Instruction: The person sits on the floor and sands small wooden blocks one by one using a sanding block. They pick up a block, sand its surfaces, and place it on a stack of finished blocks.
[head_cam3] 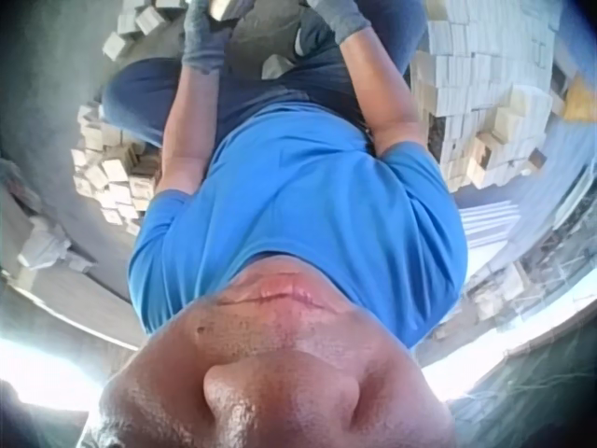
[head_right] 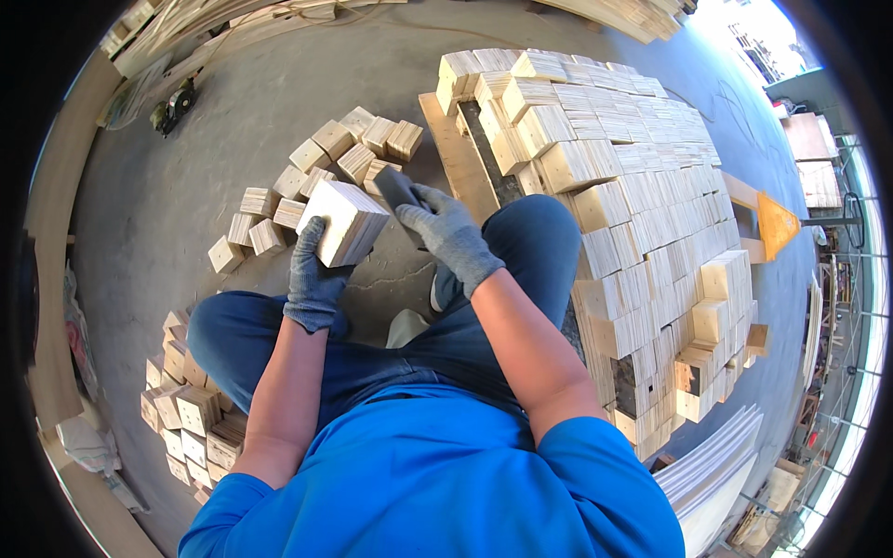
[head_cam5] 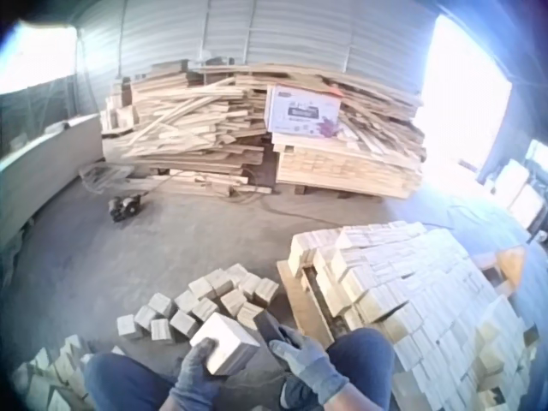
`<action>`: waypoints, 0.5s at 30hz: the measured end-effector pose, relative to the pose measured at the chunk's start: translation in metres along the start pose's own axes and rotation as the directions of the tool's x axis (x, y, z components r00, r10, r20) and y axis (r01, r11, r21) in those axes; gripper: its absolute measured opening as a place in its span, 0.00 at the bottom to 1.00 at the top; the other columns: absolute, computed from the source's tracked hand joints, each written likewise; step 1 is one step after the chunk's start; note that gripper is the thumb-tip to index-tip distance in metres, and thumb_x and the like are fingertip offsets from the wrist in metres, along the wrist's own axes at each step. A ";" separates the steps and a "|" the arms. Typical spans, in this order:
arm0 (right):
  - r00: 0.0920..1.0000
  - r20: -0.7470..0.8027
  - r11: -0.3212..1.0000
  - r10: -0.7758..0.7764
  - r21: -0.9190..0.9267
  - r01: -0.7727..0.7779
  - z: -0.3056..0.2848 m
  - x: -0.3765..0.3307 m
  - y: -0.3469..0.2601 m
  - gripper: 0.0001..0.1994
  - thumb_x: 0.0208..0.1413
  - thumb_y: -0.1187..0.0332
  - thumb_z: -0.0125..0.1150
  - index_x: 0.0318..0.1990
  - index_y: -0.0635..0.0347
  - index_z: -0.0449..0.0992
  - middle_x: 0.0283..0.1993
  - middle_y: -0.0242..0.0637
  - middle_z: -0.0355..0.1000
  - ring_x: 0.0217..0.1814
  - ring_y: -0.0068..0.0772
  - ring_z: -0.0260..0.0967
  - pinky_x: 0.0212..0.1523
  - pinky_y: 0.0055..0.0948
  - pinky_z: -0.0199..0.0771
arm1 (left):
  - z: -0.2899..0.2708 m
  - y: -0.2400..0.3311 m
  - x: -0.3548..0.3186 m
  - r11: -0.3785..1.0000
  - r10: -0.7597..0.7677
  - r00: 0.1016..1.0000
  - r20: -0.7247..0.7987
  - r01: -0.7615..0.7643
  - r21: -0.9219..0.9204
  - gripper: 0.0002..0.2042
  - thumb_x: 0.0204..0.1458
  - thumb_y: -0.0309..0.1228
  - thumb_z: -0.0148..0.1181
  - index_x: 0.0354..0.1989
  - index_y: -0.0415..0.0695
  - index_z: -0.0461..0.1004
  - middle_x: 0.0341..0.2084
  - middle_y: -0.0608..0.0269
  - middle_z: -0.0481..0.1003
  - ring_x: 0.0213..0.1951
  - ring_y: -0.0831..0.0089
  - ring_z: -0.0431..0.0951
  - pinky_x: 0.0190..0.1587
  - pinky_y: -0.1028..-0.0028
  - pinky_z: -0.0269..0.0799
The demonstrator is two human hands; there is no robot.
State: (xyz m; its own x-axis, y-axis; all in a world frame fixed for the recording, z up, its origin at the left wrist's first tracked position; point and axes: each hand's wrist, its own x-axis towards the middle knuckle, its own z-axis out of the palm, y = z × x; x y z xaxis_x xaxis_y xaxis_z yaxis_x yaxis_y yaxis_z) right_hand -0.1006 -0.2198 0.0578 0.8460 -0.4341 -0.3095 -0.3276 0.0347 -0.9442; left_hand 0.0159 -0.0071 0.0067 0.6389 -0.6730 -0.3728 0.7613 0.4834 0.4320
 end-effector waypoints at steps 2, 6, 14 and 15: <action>0.999 -0.030 0.992 0.035 0.121 -0.031 -0.005 0.002 0.005 0.30 0.62 0.58 0.70 0.68 0.62 0.72 0.50 0.39 0.80 0.47 0.26 0.77 0.49 0.24 0.78 | -0.006 0.002 0.006 0.996 0.036 0.997 -0.064 -0.031 0.079 0.33 0.60 0.40 0.65 0.71 0.42 0.61 0.61 0.46 0.72 0.58 0.48 0.77 0.57 0.45 0.77; 0.980 0.034 0.958 -0.195 -0.207 0.198 0.003 -0.012 -0.028 0.32 0.62 0.54 0.70 0.68 0.62 0.72 0.53 0.43 0.80 0.52 0.30 0.78 0.55 0.28 0.77 | -0.009 0.000 0.015 0.994 0.059 0.983 -0.171 -0.042 0.100 0.31 0.61 0.40 0.64 0.69 0.41 0.63 0.58 0.48 0.74 0.57 0.52 0.78 0.58 0.49 0.78; 0.991 0.086 0.994 0.100 -0.050 -0.096 0.006 -0.005 -0.009 0.28 0.65 0.59 0.66 0.67 0.68 0.73 0.53 0.40 0.79 0.56 0.29 0.74 0.59 0.27 0.72 | -0.004 0.002 0.009 0.985 0.098 0.995 -0.018 -0.094 0.146 0.31 0.61 0.39 0.64 0.69 0.39 0.63 0.58 0.48 0.75 0.57 0.53 0.79 0.58 0.51 0.78; 0.996 0.072 0.997 0.057 -0.057 -0.053 0.005 -0.005 -0.004 0.28 0.64 0.58 0.66 0.67 0.66 0.73 0.53 0.41 0.80 0.54 0.29 0.75 0.58 0.27 0.73 | -0.003 0.002 0.008 0.987 0.080 0.996 -0.032 -0.075 0.142 0.31 0.61 0.38 0.65 0.69 0.39 0.63 0.58 0.48 0.75 0.57 0.53 0.79 0.58 0.52 0.78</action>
State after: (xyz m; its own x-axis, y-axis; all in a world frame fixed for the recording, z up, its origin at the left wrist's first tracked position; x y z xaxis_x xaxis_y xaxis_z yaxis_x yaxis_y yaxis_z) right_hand -0.1016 -0.2135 0.0629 0.8543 -0.3651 -0.3700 -0.3951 0.0064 -0.9186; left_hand 0.0227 -0.0095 0.0018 0.7012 -0.6138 -0.3628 0.6879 0.4485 0.5707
